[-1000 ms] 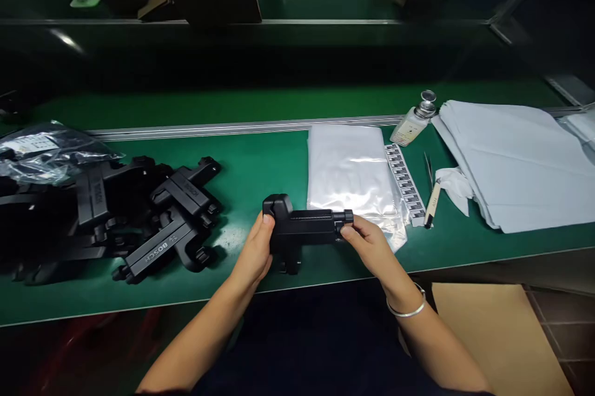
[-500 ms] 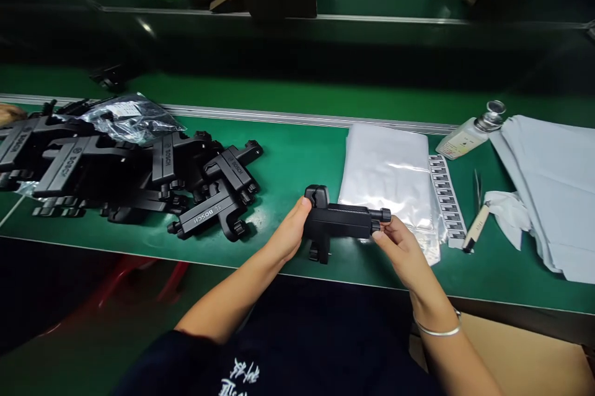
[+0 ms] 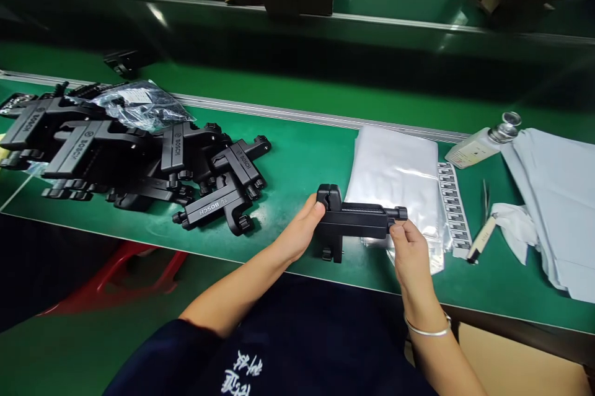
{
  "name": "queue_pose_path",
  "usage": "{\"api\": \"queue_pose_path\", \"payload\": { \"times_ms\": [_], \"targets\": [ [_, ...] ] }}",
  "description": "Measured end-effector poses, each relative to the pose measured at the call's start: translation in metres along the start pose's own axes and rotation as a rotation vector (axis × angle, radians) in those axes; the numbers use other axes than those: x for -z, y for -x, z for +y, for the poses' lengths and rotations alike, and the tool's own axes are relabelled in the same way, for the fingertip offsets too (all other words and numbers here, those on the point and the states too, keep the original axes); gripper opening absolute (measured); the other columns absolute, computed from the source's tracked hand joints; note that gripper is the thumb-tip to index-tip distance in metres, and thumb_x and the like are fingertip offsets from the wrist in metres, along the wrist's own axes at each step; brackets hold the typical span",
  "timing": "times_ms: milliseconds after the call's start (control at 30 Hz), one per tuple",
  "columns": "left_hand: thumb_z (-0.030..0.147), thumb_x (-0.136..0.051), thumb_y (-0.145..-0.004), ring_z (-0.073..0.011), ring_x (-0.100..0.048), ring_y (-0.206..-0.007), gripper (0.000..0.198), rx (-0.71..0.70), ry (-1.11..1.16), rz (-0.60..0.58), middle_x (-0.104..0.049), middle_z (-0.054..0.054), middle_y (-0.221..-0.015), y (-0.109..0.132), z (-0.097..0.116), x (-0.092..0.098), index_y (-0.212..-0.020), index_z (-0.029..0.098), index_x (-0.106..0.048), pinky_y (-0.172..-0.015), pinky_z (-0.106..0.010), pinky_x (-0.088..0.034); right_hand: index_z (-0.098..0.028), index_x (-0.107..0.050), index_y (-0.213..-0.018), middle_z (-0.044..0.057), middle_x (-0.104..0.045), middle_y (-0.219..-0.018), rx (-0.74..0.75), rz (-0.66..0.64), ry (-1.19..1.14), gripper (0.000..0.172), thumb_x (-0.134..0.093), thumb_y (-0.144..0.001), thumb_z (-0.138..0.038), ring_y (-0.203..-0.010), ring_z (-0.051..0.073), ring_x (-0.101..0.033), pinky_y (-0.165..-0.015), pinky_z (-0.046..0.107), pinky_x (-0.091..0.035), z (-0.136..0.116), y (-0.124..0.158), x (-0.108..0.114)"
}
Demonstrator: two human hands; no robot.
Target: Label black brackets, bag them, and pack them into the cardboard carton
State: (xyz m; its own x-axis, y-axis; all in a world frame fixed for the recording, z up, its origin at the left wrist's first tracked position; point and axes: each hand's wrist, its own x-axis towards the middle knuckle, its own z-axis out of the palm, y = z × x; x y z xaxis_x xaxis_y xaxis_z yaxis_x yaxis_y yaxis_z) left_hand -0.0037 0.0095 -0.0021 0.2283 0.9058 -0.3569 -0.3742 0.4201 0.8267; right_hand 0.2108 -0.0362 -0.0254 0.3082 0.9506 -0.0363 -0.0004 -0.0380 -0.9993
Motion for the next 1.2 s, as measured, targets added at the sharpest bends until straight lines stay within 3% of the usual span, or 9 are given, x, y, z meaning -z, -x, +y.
{"api": "queue_pose_path", "payload": {
  "times_ms": [167, 267, 533, 667, 733, 867, 1000, 1133, 1200],
  "targets": [
    [0.072, -0.061, -0.078, -0.029, -0.051, -0.123, 0.065, -0.071, -0.131, -0.052, -0.064, -0.006, -0.123, 0.001, -0.004, 0.003, -0.12, 0.023, -0.062, -0.108, -0.039, -0.035, -0.025, -0.072, -0.092, 0.002, -0.073, -0.088, -0.103, 0.031, -0.218, 0.029, -0.079, -0.073, -0.046, -0.086, 0.021, -0.065, -0.087, 0.037, -0.047, 0.002, -0.002, -0.003],
    [0.071, -0.06, -0.08, -0.027, -0.054, -0.118, 0.063, -0.116, -0.156, -0.061, -0.064, -0.005, -0.122, 0.002, -0.005, 0.004, -0.122, 0.023, -0.06, -0.105, -0.038, -0.038, -0.023, -0.071, -0.087, 0.003, -0.072, -0.085, -0.076, 0.028, -0.138, 0.027, -0.071, -0.08, -0.049, -0.086, 0.022, -0.064, -0.087, 0.038, -0.048, 0.002, -0.003, -0.004],
    [0.073, -0.071, -0.067, -0.0296, -0.063, -0.11, 0.063, -0.066, 0.069, 0.142, -0.073, -0.007, -0.104, -0.004, -0.004, -0.001, -0.098, 0.018, -0.069, -0.101, -0.039, -0.045, -0.025, -0.068, -0.106, 0.006, -0.07, -0.101, -0.022, -0.078, 0.057, 0.036, -0.071, -0.081, -0.05, -0.096, 0.025, -0.063, -0.089, 0.041, -0.049, -0.003, 0.006, -0.001],
    [0.066, -0.073, -0.069, -0.0274, -0.068, -0.1, 0.056, 0.032, 0.167, 0.196, -0.075, -0.006, -0.087, -0.007, -0.006, 0.0, -0.093, 0.016, -0.069, -0.095, -0.038, -0.05, -0.025, -0.066, -0.094, 0.003, -0.065, -0.092, 0.122, -0.018, 0.195, 0.02, -0.069, -0.085, -0.043, -0.091, 0.022, -0.061, -0.088, 0.038, -0.046, -0.017, 0.009, -0.01],
    [0.062, -0.069, -0.077, -0.0255, -0.07, -0.09, 0.049, 0.136, 0.242, 0.263, -0.074, -0.005, -0.078, -0.01, -0.005, 0.001, -0.09, 0.016, -0.069, -0.09, -0.037, -0.053, -0.026, -0.065, -0.101, 0.005, -0.064, -0.101, 0.194, -0.055, 0.258, 0.02, -0.066, -0.088, -0.041, -0.099, 0.023, -0.06, -0.092, 0.039, -0.045, -0.024, 0.012, -0.016],
    [0.061, -0.052, -0.089, -0.0209, -0.067, -0.061, 0.047, 0.361, 0.349, 0.34, -0.069, -0.003, -0.062, -0.016, 0.002, 0.003, -0.08, 0.017, -0.068, -0.067, -0.034, -0.056, -0.03, -0.061, -0.124, 0.007, -0.063, -0.117, 0.409, -0.254, 0.336, 0.032, -0.06, -0.093, -0.034, -0.106, 0.025, -0.061, -0.094, 0.042, -0.048, -0.029, 0.026, -0.027],
    [0.064, -0.044, -0.09, -0.018, -0.061, -0.048, 0.054, 0.378, 0.373, 0.269, -0.069, -0.005, -0.061, -0.018, 0.008, 0.008, -0.081, 0.017, -0.07, -0.052, -0.031, -0.05, -0.036, -0.066, -0.122, 0.005, -0.07, -0.106, 0.739, -0.477, 0.534, 0.032, -0.059, -0.094, -0.024, -0.096, 0.023, -0.066, -0.1, 0.05, -0.046, -0.02, 0.04, -0.036],
    [0.068, -0.045, -0.088, -0.0184, -0.059, -0.045, 0.056, 0.388, 0.341, 0.228, -0.068, -0.005, -0.057, -0.019, 0.008, 0.012, -0.079, 0.018, -0.07, -0.052, -0.032, -0.05, -0.039, -0.063, -0.127, 0.004, -0.071, -0.103, 0.757, -0.534, 0.59, 0.038, -0.06, -0.092, -0.023, -0.092, 0.023, -0.067, -0.103, 0.054, -0.044, -0.02, 0.044, -0.036],
    [0.068, -0.047, -0.087, -0.0204, -0.063, -0.05, 0.056, 0.381, 0.314, 0.251, -0.068, -0.005, -0.058, -0.018, 0.006, 0.011, -0.08, 0.018, -0.07, -0.058, -0.034, -0.053, -0.039, -0.061, -0.128, 0.005, -0.07, -0.105, 0.645, -0.456, 0.49, 0.038, -0.061, -0.092, -0.027, -0.095, 0.023, -0.067, -0.102, 0.052, -0.046, -0.023, 0.042, -0.033]
  ]
}}
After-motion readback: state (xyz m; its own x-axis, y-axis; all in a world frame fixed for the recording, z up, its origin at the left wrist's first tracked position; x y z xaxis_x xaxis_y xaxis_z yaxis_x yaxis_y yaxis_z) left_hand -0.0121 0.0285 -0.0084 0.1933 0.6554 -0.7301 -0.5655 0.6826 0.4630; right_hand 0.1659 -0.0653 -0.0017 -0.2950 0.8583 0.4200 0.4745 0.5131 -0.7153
